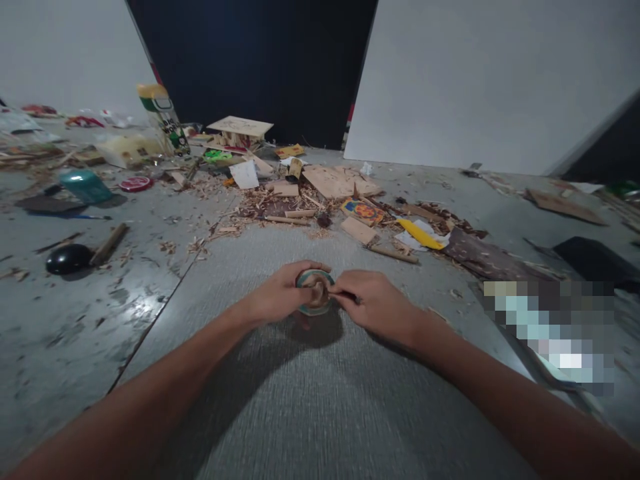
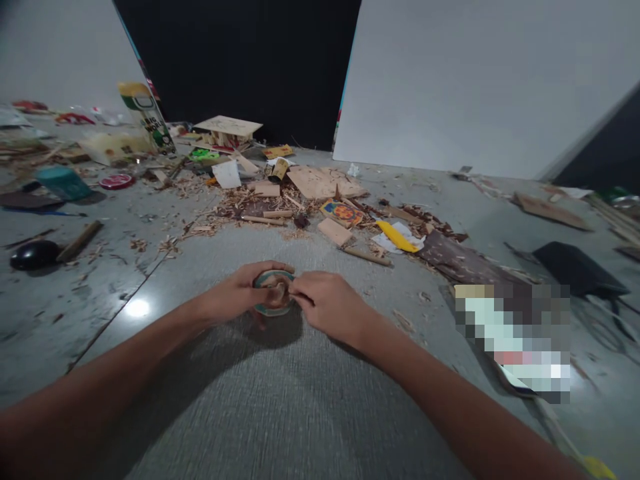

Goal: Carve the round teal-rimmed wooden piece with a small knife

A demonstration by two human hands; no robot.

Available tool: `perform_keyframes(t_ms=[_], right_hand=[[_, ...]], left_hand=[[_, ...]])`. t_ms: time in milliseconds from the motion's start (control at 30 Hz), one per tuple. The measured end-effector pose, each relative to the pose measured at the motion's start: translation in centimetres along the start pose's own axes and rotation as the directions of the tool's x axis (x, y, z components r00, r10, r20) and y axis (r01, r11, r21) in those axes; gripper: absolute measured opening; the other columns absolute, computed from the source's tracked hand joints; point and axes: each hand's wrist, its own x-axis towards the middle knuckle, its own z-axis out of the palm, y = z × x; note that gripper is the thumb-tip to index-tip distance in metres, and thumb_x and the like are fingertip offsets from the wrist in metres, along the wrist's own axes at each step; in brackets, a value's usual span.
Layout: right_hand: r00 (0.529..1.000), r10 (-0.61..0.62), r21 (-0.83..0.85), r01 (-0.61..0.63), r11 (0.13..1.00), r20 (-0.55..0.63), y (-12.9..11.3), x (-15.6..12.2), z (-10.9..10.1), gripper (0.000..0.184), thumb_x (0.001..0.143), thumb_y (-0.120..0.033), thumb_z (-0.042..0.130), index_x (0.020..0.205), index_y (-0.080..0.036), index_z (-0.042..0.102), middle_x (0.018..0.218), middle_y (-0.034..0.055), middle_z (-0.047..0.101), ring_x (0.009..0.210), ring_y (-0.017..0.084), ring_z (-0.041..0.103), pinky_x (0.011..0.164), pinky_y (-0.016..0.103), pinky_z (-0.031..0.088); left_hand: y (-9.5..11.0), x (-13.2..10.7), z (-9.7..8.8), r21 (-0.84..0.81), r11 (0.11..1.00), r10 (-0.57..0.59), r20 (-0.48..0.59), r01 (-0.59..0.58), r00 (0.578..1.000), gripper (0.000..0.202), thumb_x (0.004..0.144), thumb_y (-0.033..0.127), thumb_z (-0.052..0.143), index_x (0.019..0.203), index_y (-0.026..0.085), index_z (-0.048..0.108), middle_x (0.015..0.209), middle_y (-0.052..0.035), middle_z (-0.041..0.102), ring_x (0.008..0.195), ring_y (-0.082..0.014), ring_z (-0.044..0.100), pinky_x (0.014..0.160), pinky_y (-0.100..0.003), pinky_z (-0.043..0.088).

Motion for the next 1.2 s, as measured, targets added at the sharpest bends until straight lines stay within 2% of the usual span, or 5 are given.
perform_keyframes(t_ms=[333, 500, 767, 1033, 1200], right_hand=[[0.996, 0.081, 0.037, -0.082, 0.996, 0.036, -0.8, -0.1, 0.5, 0.015, 0.089, -0.012, 0.056, 0.080, -0.017, 0.067, 0.078, 0.0043, 0.070, 0.068, 0.014, 0.059, 0.065, 0.025, 0.038], [0.980, 0.180, 0.043, -0.177, 0.983, -0.088, -1.0, -0.3, 1.2, 0.012, 0.084, -0.011, 0.058, 0.075, -0.017, 0.064, 0.068, 0.0013, 0.065, 0.059, 0.012, 0.052, 0.058, 0.024, 0.033], [0.941, 0.314, 0.155, -0.295, 0.943, -0.124, -2.1, -0.1, 1.9, 0.013, 0.080, -0.011, 0.057, 0.069, -0.018, 0.058, 0.061, -0.0006, 0.060, 0.053, 0.011, 0.050, 0.052, 0.024, 0.031], [0.930, 0.340, 0.083, -0.331, 0.940, -0.141, -1.9, 0.2, 2.4, 0.011, 0.082, -0.014, 0.056, 0.072, -0.019, 0.055, 0.062, -0.0001, 0.060, 0.054, 0.012, 0.049, 0.052, 0.025, 0.029], [0.943, 0.304, 0.058, -0.299, 0.952, -0.131, -1.1, 0.7, 2.0, 0.012, 0.082, -0.012, 0.055, 0.072, -0.019, 0.054, 0.064, 0.0003, 0.059, 0.055, 0.013, 0.049, 0.054, 0.026, 0.029]], left_hand=[[0.2, -0.2, 0.4, 0.004, 1.000, 0.000, -0.052, 0.000, 0.999, 0.052, 0.075, 0.030, 0.065, 0.125, 0.016, 0.057, 0.101, -0.0102, 0.062, 0.083, -0.0205, 0.061, 0.048, -0.026, 0.055], [0.1, -0.1, 0.6, -0.020, 1.000, 0.010, -0.056, -0.011, 0.998, 0.050, 0.076, 0.031, 0.066, 0.122, 0.015, 0.057, 0.090, -0.0066, 0.060, 0.076, -0.0175, 0.059, 0.050, -0.026, 0.056], [-0.3, 0.0, 0.7, -0.025, 1.000, -0.008, -0.113, 0.005, 0.994, 0.049, 0.078, 0.029, 0.065, 0.124, 0.018, 0.056, 0.099, -0.0076, 0.062, 0.080, -0.0182, 0.062, 0.052, -0.026, 0.057], [-0.8, 0.1, 1.5, 0.039, 0.997, 0.079, -0.216, -0.073, 0.973, 0.045, 0.084, 0.034, 0.057, 0.127, 0.021, 0.049, 0.108, -0.0085, 0.059, 0.090, -0.0200, 0.062, 0.053, -0.025, 0.057], [-1.5, 0.5, 1.3, 0.101, 0.992, 0.106, -0.316, -0.077, 0.943, 0.039, 0.081, 0.038, 0.064, 0.108, 0.020, 0.044, 0.100, -0.0070, 0.060, 0.081, -0.0182, 0.062, 0.050, -0.027, 0.057]])
